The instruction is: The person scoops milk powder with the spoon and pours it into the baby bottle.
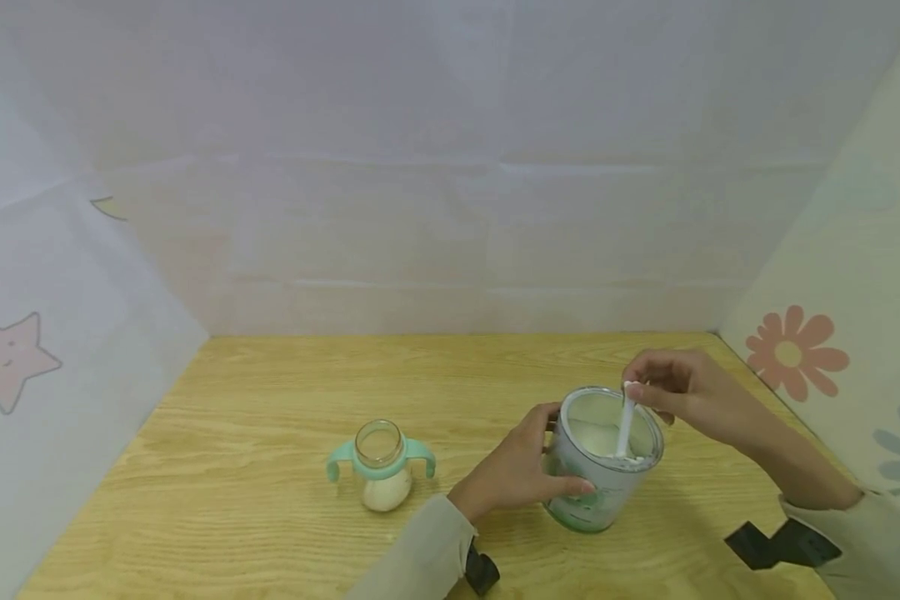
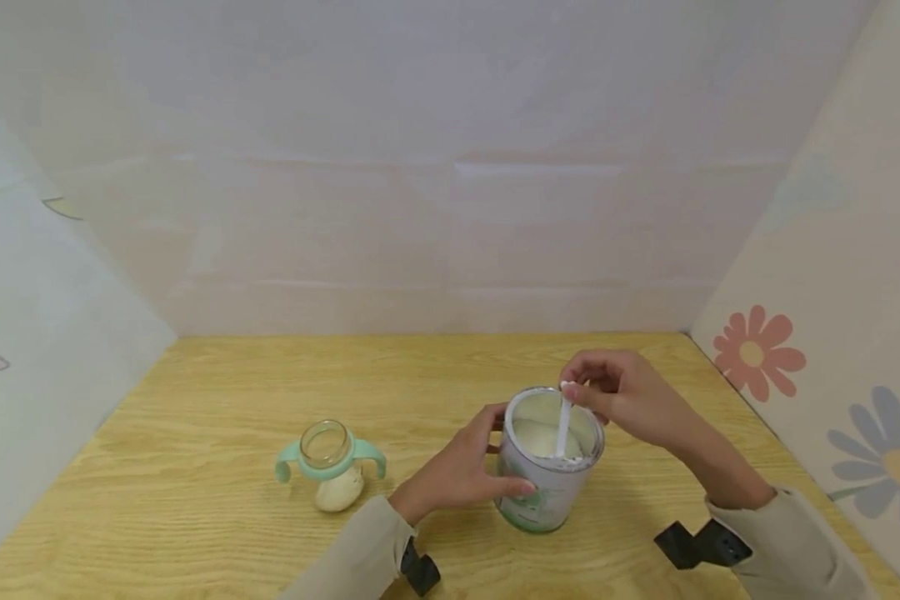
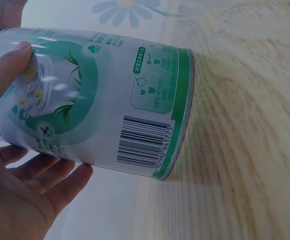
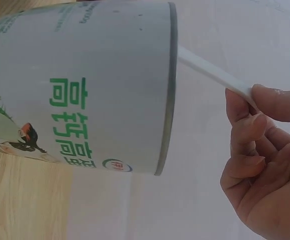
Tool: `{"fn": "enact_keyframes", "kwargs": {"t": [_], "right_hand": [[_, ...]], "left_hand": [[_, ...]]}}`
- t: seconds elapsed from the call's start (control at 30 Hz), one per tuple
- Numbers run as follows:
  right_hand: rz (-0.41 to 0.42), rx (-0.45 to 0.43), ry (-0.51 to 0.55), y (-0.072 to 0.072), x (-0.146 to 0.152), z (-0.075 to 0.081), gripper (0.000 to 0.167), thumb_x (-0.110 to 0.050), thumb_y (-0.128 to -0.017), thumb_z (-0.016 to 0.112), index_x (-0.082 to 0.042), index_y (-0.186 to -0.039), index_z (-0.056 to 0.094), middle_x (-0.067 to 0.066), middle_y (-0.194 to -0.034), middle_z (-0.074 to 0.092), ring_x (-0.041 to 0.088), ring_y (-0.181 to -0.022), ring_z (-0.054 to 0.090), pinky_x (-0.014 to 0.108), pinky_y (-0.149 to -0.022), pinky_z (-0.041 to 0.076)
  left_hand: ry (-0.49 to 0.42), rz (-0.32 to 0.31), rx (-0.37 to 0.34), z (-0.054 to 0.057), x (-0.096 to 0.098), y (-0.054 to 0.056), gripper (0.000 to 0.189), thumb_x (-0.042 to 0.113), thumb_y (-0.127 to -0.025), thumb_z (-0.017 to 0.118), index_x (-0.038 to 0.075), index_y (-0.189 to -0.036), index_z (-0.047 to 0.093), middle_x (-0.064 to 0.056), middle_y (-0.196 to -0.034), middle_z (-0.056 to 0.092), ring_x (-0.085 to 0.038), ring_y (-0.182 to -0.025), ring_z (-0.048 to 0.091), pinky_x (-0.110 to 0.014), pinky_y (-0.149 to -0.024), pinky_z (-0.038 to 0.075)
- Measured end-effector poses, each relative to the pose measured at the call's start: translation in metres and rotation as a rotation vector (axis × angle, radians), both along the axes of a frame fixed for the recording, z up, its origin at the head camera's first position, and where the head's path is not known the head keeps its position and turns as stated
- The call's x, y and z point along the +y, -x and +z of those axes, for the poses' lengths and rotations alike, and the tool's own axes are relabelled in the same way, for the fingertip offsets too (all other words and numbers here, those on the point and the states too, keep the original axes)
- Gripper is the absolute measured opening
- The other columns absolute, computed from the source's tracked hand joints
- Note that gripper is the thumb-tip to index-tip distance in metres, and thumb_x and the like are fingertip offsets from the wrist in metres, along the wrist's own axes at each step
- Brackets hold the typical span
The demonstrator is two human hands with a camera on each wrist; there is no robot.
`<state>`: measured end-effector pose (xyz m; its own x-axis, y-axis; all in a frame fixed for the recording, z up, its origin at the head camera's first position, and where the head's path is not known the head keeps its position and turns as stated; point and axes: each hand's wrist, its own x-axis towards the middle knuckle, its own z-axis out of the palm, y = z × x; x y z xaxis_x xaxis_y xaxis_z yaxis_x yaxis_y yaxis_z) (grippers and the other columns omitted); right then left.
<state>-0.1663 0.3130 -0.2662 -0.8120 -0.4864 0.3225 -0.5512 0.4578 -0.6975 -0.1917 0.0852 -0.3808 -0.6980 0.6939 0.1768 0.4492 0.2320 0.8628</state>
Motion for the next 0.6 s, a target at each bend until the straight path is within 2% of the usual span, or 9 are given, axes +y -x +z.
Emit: {"fn": "enact_keyframes", "kwargs": {"t": [0.33, 0.6], "right_hand": [[0.055, -0.026, 0.001, -0.0017, -0.002, -0.0047, 0.016, 0.008, -0.092, 0.054, -0.007, -0.093, 0.06, -0.008, -0.071, 0.055, 0.015, -0.05, 0.045, 0.026, -0.043, 0.039], [0.083, -0.01, -0.008, 0.0002, 0.0014, 0.0009, 0.019, 0.01, -0.091, 0.054, -0.008, -0.093, 0.06, 0.0, -0.069, 0.054, 0.014, -0.05, 0.044, 0.026, -0.044, 0.039]], "left_hand": [[0.007, 0.0, 0.014, -0.0011, 0.0002, 0.0007, 0.089, 0.038, -0.08, 0.076, 0.021, -0.148, 0.02, 0.005, -0.142, 0.038, -0.007, -0.125, 0.043, -0.024, -0.098, 0.045], [0.001, -0.002, 0.0, -0.0015, 0.0007, 0.0008, 0.09, 0.037, -0.08, 0.076, 0.023, -0.148, 0.019, 0.005, -0.143, 0.037, -0.007, -0.126, 0.042, -0.025, -0.099, 0.044]]}}
